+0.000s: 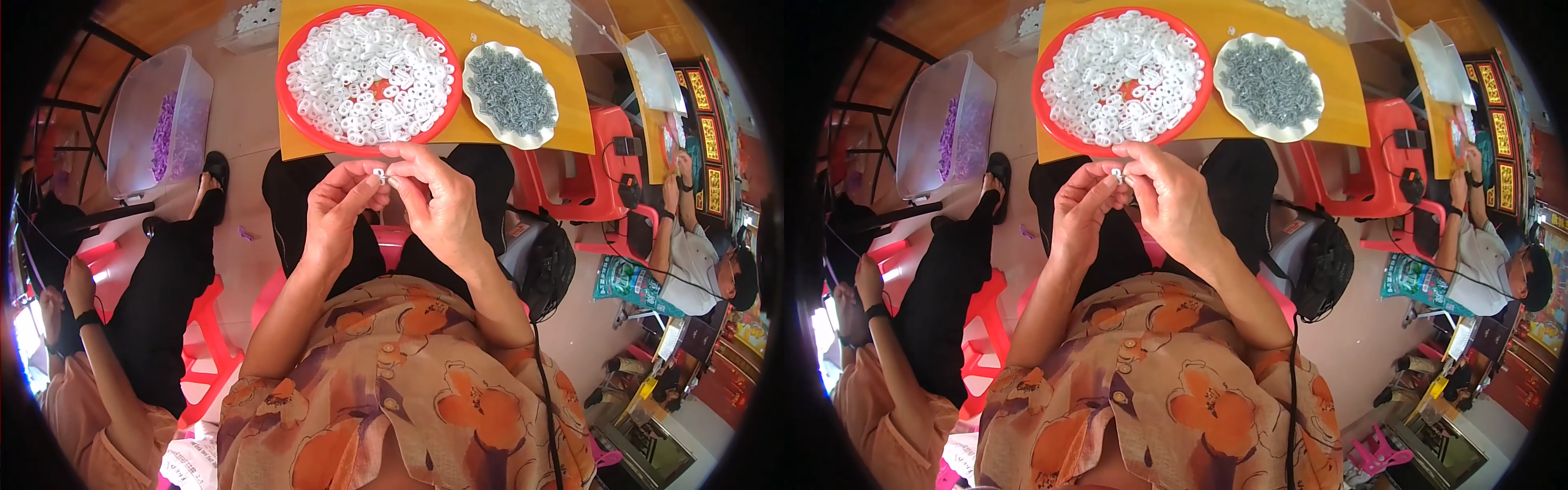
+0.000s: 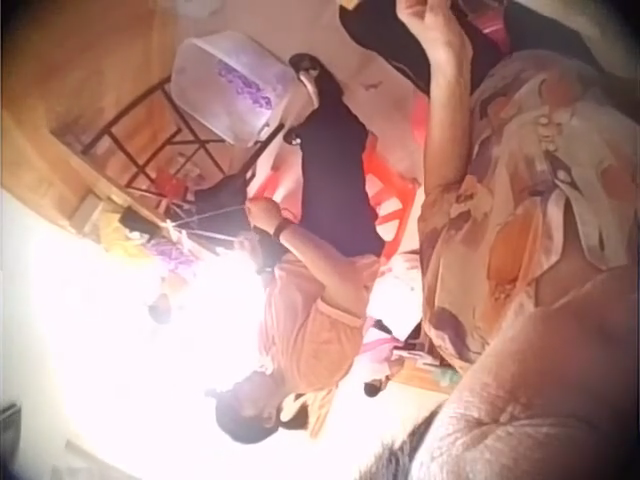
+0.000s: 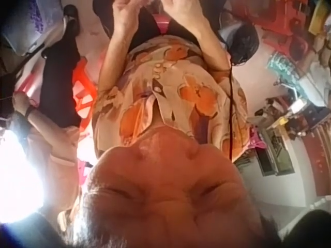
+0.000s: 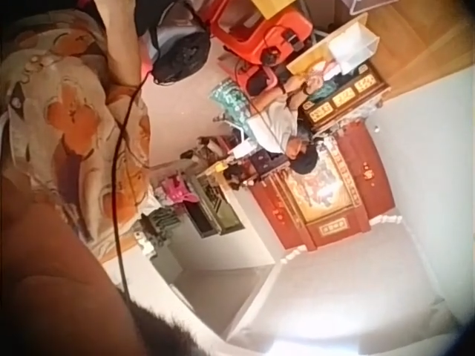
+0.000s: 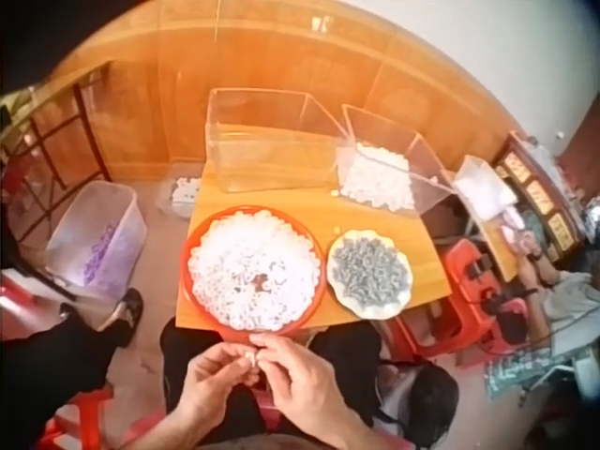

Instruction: Assembling small hardware components by inserting small black pieces into white plastic rings.

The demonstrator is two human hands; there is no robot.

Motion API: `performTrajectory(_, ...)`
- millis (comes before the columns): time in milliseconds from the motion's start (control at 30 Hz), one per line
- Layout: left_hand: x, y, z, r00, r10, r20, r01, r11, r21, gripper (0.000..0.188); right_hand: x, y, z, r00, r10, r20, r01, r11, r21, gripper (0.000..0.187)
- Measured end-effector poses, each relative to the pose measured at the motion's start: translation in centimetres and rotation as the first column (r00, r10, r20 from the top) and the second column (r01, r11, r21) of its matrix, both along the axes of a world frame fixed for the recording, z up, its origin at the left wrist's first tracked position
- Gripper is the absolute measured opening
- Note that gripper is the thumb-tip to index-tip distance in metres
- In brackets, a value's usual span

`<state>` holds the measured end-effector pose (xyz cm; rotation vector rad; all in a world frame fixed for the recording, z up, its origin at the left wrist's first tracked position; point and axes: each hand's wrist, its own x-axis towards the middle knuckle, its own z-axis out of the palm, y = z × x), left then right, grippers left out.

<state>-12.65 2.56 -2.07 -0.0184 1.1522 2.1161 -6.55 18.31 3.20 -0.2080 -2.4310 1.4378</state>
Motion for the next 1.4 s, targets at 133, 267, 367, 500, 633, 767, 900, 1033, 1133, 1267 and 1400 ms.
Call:
performTrajectory(133, 0.0, 0.1, 0.4, 0.989, 0.031, -0.143, -0.041, 0.997, -0.065, 0.018, -0.2, 0.1, 0.6, 1.0, 0.011, -0.012, -0.011, 1.0, 0.024, 0.027)
performTrajectory(267, -0.1, 0.1, 0.9, 0.968, 0.069, -0.242, -0.094, 0.991, -0.094, 0.016, -0.7, -0.2, 0.1, 0.995, 0.031, -0.095, -0.015, 0.987, 0.159, 0.027)
performTrajectory(367, -0.3, 0.1, 1.2, 0.958, 0.07, -0.279, -0.109, 0.986, -0.129, 0.014, -1.1, -0.4, 0.5, 0.994, 0.035, -0.107, -0.02, 0.989, 0.146, 0.028)
performTrajectory(500, 0.0, -0.3, 1.1, 0.948, 0.073, -0.31, -0.123, 0.982, -0.145, 0.013, -1.1, -0.6, 0.7, 0.997, 0.046, -0.069, -0.039, 0.994, 0.101, 0.029)
performTrajectory(633, 0.2, -0.3, 0.9, 0.943, 0.1, -0.317, -0.142, 0.983, -0.115, 0.012, -1.2, -1.1, 1.0, 0.998, 0.026, -0.05, -0.021, 0.995, 0.102, 0.028)
performTrajectory(767, 0.0, -0.3, 1.0, 0.936, 0.094, -0.34, -0.132, 0.987, -0.091, 0.011, -1.4, -1.0, 1.3, 0.997, 0.025, -0.077, -0.019, 0.997, 0.076, 0.026)
performTrajectory(900, -0.4, -0.6, 1.6, 0.954, 0.111, -0.28, -0.138, 0.987, -0.081, 0.012, -1.2, -0.4, 2.9, 0.999, 0.033, 0.003, -0.033, 0.999, -0.041, 0.021)
performTrajectory(1033, -0.1, -0.5, 1.6, 0.949, 0.106, -0.296, -0.132, 0.989, -0.071, 0.012, -0.8, 0.3, 3.2, 0.997, 0.03, 0.074, -0.027, 0.999, -0.036, 0.017)
performTrajectory(1133, 0.1, -0.5, 1.6, 0.952, 0.101, -0.288, -0.122, 0.991, -0.057, 0.012, -0.3, 0.3, 3.5, 0.99, 0.046, 0.135, -0.052, 0.998, 0.042, 0.014)
performTrajectory(1267, 0.1, -0.5, 1.7, 0.954, 0.11, -0.277, -0.131, 0.99, -0.058, 0.011, -0.4, 0.1, 3.5, 0.984, 0.06, 0.168, -0.073, 0.995, 0.071, 0.012)
performTrajectory(1400, 0.0, -0.4, 1.3, 0.944, 0.095, -0.315, -0.126, 0.989, -0.079, 0.01, -1.0, -0.2, 3.0, 0.993, 0.045, 0.109, -0.054, 0.995, 0.079, 0.008)
